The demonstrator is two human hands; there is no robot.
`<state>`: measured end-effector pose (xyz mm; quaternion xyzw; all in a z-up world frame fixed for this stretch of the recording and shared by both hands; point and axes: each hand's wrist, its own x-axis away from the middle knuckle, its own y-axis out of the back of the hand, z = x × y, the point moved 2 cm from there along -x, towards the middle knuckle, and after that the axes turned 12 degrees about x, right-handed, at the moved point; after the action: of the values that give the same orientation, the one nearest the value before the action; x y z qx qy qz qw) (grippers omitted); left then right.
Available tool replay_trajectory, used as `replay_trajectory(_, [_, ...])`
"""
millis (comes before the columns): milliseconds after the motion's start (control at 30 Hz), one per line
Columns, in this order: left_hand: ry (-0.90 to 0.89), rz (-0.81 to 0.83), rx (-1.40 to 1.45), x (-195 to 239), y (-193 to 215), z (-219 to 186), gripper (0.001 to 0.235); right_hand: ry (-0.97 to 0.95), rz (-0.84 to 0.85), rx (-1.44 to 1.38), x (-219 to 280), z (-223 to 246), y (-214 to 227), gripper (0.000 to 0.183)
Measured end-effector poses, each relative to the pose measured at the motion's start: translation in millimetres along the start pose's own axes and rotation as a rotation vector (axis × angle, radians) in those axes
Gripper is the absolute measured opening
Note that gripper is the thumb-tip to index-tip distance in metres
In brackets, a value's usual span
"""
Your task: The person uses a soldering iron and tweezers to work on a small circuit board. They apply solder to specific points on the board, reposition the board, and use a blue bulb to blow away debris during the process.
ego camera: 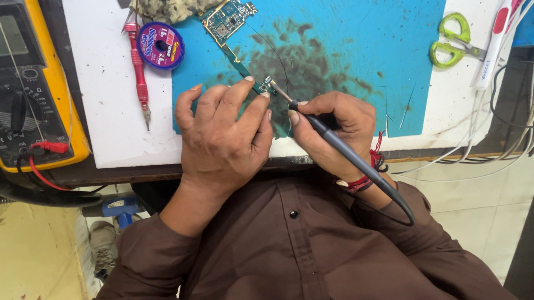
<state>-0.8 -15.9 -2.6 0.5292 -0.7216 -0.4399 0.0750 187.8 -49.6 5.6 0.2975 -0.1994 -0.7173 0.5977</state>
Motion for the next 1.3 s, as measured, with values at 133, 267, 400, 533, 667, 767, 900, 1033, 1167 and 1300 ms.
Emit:
replay_trajectory(133, [-0.002, 0.000, -0.002, 0.0, 0.5, -0.1, 0.022, 0.022, -0.006, -0.003, 0.2, 0.5, -0.1, 0.013])
replay_trajectory(267, [0.001, -0.001, -0.001, -0.5, 0.2, 0.0, 0.022, 0.002, -0.013, 0.000, 0.3, 0.7, -1.1, 0.013])
replay_trajectory(400, [0.005, 0.002, 0.006, -0.7, 0.3, 0.3, 0.021, -0.008, -0.006, -0.007, 0.0, 1.1, -0.1, 0.013])
replay_trajectory(533, [0.006, -0.004, 0.008, -0.3, -0.2, -0.5, 0.021, -0.022, -0.011, -0.013, 0.6, 0.6, -1.0, 0.012])
replay_trajectory(667, [0.006, -0.009, 0.010, -0.3, -0.2, -0.3, 0.022, -0.025, -0.021, -0.003, 2.2, -2.1, -1.8, 0.013])
replay_trajectory(767, [0.000, -0.004, 0.017, -0.7, 0.5, -0.1, 0.021, -0.018, -0.018, -0.003, 3.8, -5.5, -2.0, 0.013])
replay_trajectory(900, [0.013, 0.000, 0.026, -2.1, 1.6, -1.1, 0.024, -0.107, -0.092, -0.098, 7.1, -6.7, -3.5, 0.016])
replay_trajectory(1033, [0.021, 0.019, 0.021, -5.2, 4.0, -3.5, 0.036, -0.076, -0.108, -0.027, -4.3, 0.0, 4.0, 0.022])
replay_trajectory(1167, [0.007, 0.068, -0.032, -6.4, 1.8, -3.7, 0.041, 0.195, -0.103, 0.435, -31.8, 3.1, 7.9, 0.034])
replay_trajectory(1300, [0.012, 0.039, 0.009, -8.5, 0.9, -6.9, 0.035, 0.232, -0.075, 0.472, -47.4, 0.5, 9.2, 0.042])
